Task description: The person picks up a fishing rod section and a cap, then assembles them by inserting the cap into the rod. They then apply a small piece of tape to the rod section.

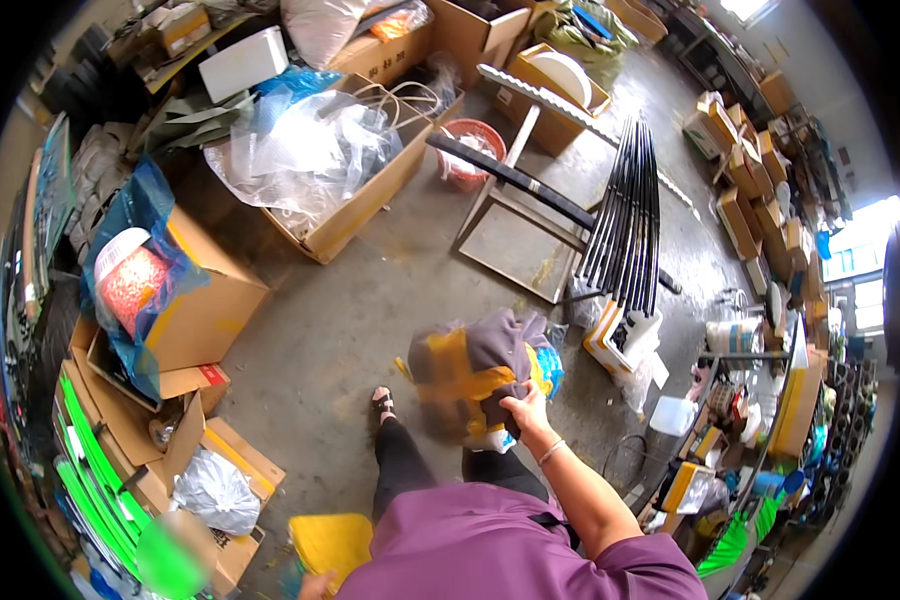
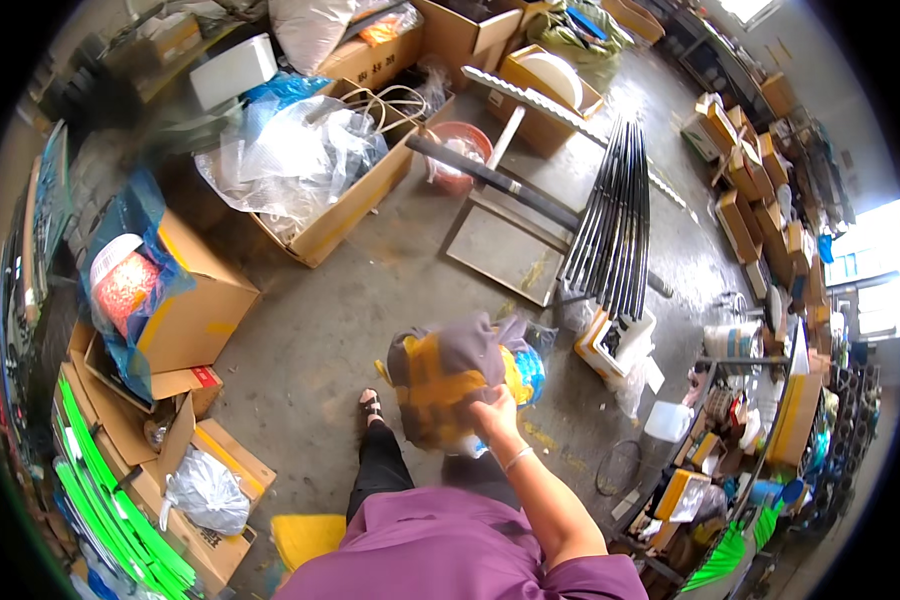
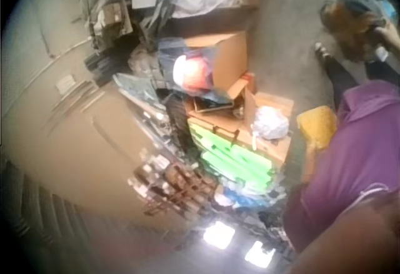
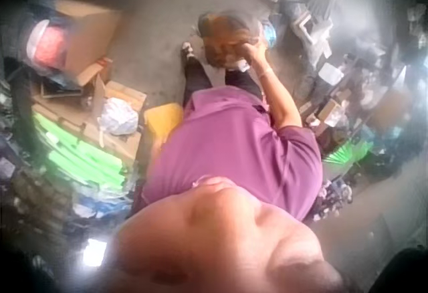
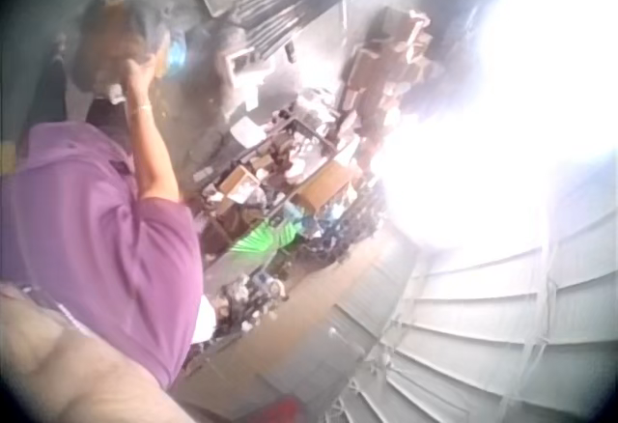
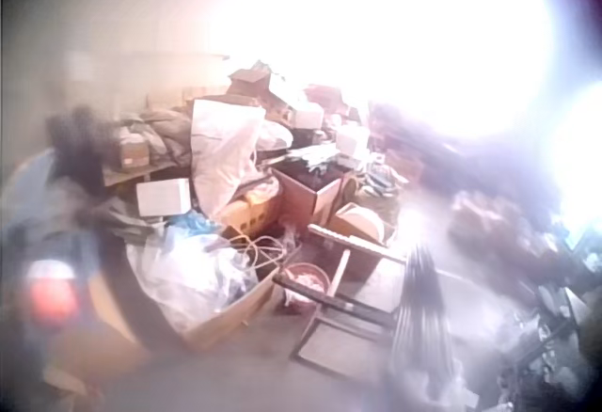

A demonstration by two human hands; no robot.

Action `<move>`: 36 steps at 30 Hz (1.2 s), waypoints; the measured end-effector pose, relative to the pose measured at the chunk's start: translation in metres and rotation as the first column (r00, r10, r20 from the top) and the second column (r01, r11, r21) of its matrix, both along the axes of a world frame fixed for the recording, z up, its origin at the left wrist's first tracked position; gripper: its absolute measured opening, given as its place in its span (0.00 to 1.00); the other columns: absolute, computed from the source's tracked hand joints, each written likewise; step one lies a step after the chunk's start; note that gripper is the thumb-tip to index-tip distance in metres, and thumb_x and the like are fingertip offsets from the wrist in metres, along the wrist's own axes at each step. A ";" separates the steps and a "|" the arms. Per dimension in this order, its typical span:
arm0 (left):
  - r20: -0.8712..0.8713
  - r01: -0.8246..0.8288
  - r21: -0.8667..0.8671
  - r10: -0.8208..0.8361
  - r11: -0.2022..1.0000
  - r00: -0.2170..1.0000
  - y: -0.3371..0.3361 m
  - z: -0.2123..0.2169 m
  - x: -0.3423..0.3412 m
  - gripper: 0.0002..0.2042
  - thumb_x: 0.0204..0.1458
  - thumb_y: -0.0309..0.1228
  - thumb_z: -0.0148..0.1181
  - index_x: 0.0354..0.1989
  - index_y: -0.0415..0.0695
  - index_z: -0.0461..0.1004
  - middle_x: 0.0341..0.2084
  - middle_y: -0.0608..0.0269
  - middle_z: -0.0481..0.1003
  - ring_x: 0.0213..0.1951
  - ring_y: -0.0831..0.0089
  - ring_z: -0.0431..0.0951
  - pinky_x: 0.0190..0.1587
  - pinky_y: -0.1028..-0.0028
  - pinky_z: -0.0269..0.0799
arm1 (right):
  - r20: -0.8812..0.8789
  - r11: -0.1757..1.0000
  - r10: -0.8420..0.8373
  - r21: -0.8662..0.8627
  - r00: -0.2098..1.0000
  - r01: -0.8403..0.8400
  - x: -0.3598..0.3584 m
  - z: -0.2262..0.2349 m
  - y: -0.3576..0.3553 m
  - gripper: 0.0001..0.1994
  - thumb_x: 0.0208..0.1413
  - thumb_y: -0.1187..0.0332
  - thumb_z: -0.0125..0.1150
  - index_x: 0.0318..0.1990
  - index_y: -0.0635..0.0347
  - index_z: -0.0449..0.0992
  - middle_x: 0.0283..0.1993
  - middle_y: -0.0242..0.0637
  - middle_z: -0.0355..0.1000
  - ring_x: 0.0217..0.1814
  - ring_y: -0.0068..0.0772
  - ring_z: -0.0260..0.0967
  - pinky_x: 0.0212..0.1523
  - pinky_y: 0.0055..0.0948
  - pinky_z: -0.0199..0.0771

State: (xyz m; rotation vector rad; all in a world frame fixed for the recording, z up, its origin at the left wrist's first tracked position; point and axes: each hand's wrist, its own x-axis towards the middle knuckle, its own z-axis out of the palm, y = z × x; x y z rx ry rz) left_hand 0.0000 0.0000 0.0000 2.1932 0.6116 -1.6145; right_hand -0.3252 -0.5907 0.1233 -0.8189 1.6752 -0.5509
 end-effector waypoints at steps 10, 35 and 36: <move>0.251 0.258 -0.125 -0.221 0.958 0.942 -0.232 0.003 0.155 0.22 0.46 0.28 0.63 0.51 0.36 0.68 0.42 0.55 0.75 0.42 0.66 0.76 0.45 0.68 0.70 | 0.081 0.931 -0.340 0.167 0.937 0.324 -0.013 -0.092 0.027 0.26 0.36 0.80 0.59 0.48 0.60 0.64 0.39 0.40 0.69 0.38 0.36 0.70 0.40 0.32 0.74; -0.157 -0.402 -0.396 0.371 0.826 0.915 -0.366 -0.278 0.072 0.24 0.56 0.41 0.55 0.57 0.46 0.58 0.56 0.59 0.63 0.57 0.62 0.64 0.57 0.54 0.60 | -0.391 0.766 -0.370 0.385 0.843 0.515 -0.079 -0.405 0.247 0.22 0.48 0.68 0.64 0.48 0.58 0.60 0.39 0.38 0.69 0.34 0.29 0.68 0.29 0.29 0.72; -0.098 -0.395 -0.370 0.387 0.841 0.917 -0.366 -0.277 0.074 0.24 0.56 0.40 0.54 0.58 0.46 0.56 0.56 0.58 0.62 0.57 0.61 0.63 0.56 0.52 0.60 | -0.407 0.713 -0.369 0.453 0.835 0.536 -0.060 -0.390 0.223 0.24 0.49 0.69 0.63 0.52 0.60 0.59 0.42 0.41 0.69 0.36 0.30 0.69 0.30 0.30 0.73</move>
